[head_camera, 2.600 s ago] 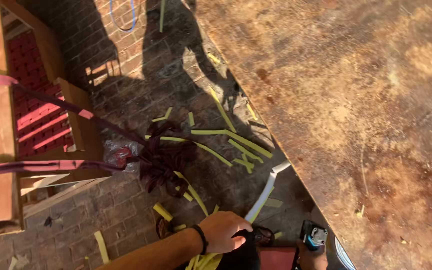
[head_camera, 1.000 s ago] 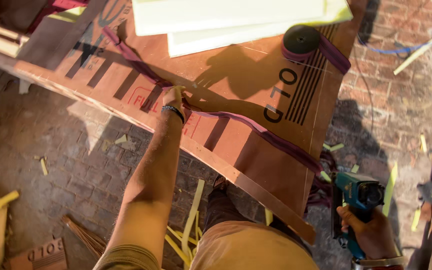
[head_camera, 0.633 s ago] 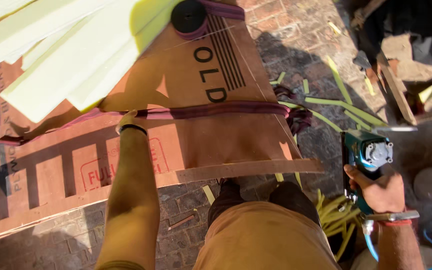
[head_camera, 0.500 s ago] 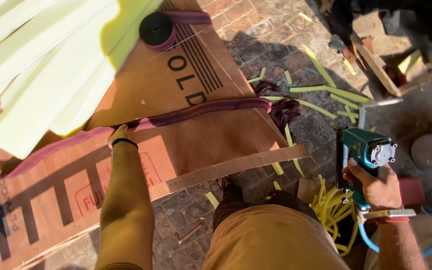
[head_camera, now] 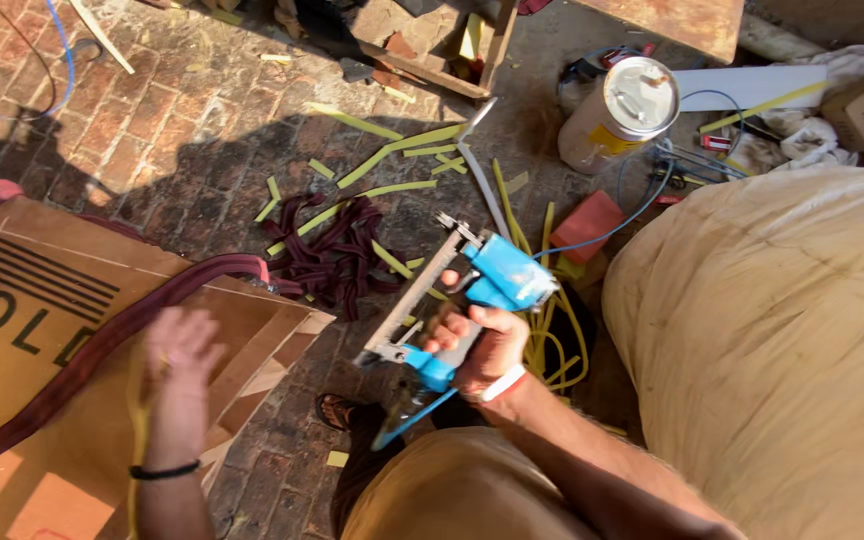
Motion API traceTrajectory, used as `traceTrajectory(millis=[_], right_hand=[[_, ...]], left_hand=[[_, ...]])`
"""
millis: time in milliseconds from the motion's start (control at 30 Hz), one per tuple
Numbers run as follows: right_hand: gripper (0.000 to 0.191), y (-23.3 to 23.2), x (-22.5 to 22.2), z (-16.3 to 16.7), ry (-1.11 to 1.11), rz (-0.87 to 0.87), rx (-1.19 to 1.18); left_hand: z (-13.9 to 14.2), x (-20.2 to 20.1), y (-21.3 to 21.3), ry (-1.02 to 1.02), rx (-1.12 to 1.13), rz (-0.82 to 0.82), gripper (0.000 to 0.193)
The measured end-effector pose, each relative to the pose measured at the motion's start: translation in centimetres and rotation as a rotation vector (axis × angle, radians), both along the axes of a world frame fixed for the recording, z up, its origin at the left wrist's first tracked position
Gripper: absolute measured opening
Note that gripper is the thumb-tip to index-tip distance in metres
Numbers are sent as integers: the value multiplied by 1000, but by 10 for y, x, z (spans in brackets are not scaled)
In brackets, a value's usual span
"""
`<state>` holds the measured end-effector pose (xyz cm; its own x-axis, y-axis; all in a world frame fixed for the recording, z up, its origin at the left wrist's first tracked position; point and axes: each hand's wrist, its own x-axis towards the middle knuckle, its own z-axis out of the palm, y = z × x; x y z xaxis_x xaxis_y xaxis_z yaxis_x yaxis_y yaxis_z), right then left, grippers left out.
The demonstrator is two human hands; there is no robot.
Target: The person unwraps a roll of maroon elastic webbing from plastic packaging and unrolls a length of it. They then use a pneumatic nail gun to staple the webbing strap onto the wooden frame of a chair, pulling the strap taut and fastening it along the frame edge.
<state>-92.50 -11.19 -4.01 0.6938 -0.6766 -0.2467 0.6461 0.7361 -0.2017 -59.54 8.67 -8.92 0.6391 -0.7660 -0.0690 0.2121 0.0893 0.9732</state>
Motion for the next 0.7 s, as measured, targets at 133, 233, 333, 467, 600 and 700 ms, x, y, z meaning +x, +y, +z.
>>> traceTrajectory(millis=[133,233,333,467,600,700], right_hand=[[44,-22,27,19,-425,-37,128],[45,-51,46,36,-408,-131,38],[49,-61,57,54,-419,-114,-59],[51,-11,71,74,-382,-60,-147],[50,76,108,70,-405,78,-154],[55,138,133,56,-300,189,-196]], left_hand=[[10,-155,-20,510,-257,-685,107],[-13,-194,26,507,-279,-771,95],[-51,-160,107,388,-176,-569,64],[-88,-92,224,117,735,-112,47],[-99,-84,315,-34,1131,19,38],[-99,-96,371,-100,1123,-41,32]])
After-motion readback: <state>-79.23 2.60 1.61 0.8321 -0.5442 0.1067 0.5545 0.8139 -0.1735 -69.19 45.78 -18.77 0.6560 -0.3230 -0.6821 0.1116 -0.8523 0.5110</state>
